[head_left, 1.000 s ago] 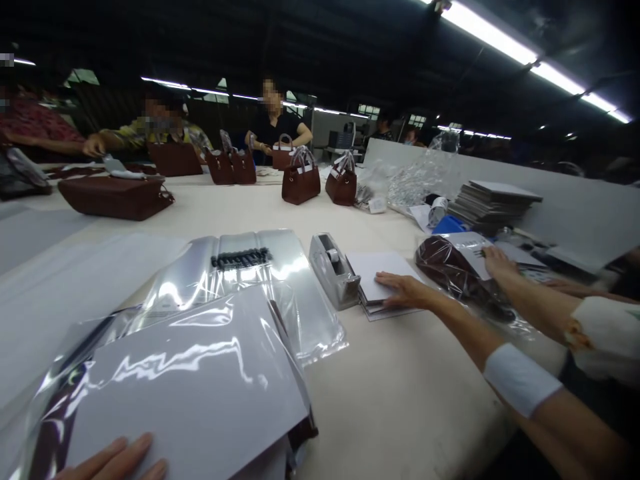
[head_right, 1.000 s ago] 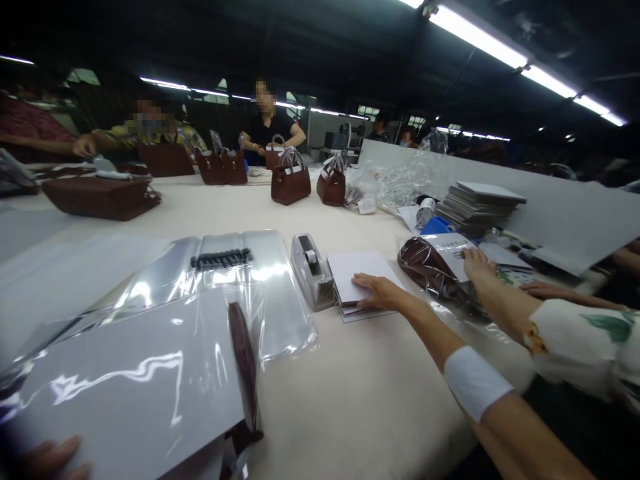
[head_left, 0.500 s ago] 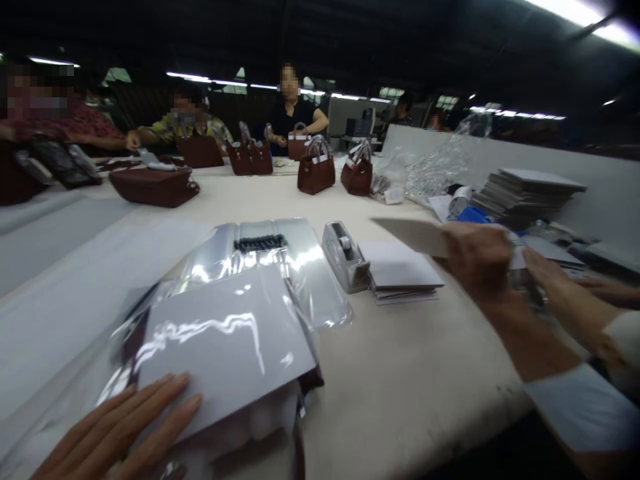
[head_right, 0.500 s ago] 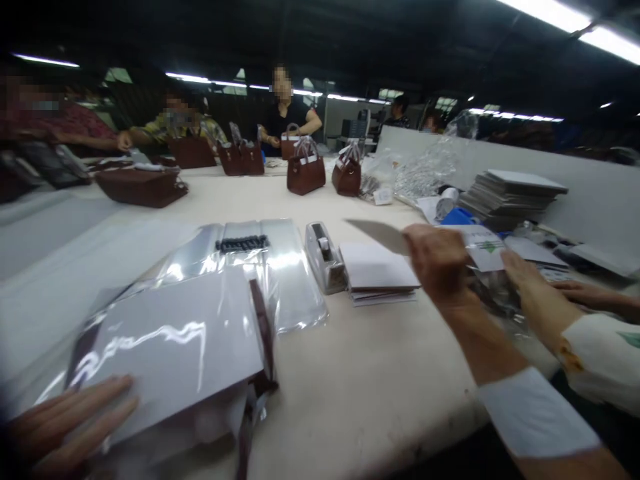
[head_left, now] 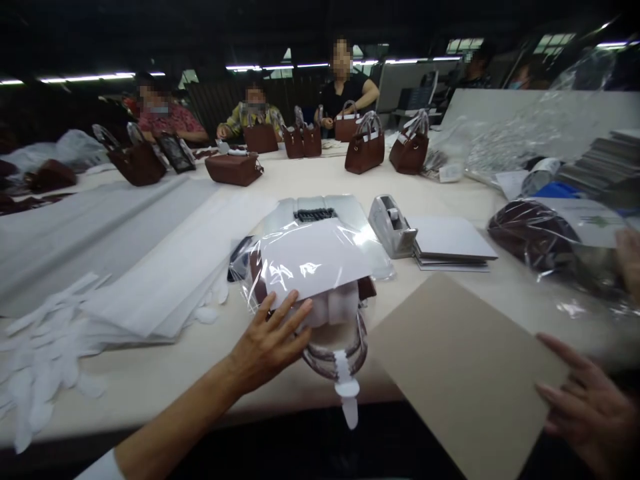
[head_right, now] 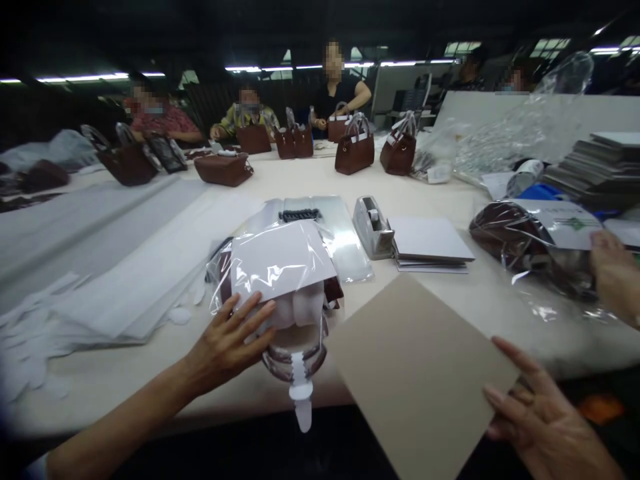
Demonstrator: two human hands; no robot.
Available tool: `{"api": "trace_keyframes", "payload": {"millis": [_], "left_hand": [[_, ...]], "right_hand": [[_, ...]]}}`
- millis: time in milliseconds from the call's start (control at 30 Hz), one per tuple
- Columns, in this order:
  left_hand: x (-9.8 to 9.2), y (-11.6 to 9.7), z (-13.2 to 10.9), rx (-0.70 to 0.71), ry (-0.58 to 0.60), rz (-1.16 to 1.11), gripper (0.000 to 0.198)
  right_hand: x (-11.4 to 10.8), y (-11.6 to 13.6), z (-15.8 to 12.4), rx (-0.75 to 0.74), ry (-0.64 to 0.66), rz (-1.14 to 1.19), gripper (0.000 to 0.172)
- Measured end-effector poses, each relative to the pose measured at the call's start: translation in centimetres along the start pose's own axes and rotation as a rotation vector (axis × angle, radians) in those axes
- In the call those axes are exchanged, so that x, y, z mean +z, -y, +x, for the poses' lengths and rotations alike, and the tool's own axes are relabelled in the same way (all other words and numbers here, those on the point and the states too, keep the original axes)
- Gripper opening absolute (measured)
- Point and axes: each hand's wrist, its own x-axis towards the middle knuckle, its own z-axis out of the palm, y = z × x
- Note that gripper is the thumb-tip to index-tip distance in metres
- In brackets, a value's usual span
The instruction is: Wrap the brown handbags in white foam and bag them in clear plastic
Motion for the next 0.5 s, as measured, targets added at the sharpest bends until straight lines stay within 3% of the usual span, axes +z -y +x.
{"api": "trace_keyframes", "payload": {"millis": [67, 167, 233, 367, 500], "left_hand": [[-0.2, 1.0, 0.6, 0.015, -0.002, -0.032, 0.011], [-1.1, 3.0, 1.5, -0.001, 0.058, -0.087, 0.014], [-1.8, 4.2, 2.2, -0.023, 0.128, -0.113, 0.018], [-2.6, 5.4, 3.1, -0.038, 0.207, -0.147, 0.023], [-3.1, 5.9, 3.7, -0.032, 0.233, -0.194, 0.025]], "right_hand": [[-1.8, 0.3, -2.9, 0.364, 0.156, 0.228, 0.06], [-2.7, 2.1, -4.6, 0.865, 0.425, 0.579, 0.076], [-2.2, 4.0, -4.8, 0.96, 0.529, 0.664, 0.076], [0.1, 8.2, -4.4, 0.991, 0.665, 0.819, 0.069], [2.3, 10.0, -3.7, 1.007, 0.639, 0.908, 0.062]]}}
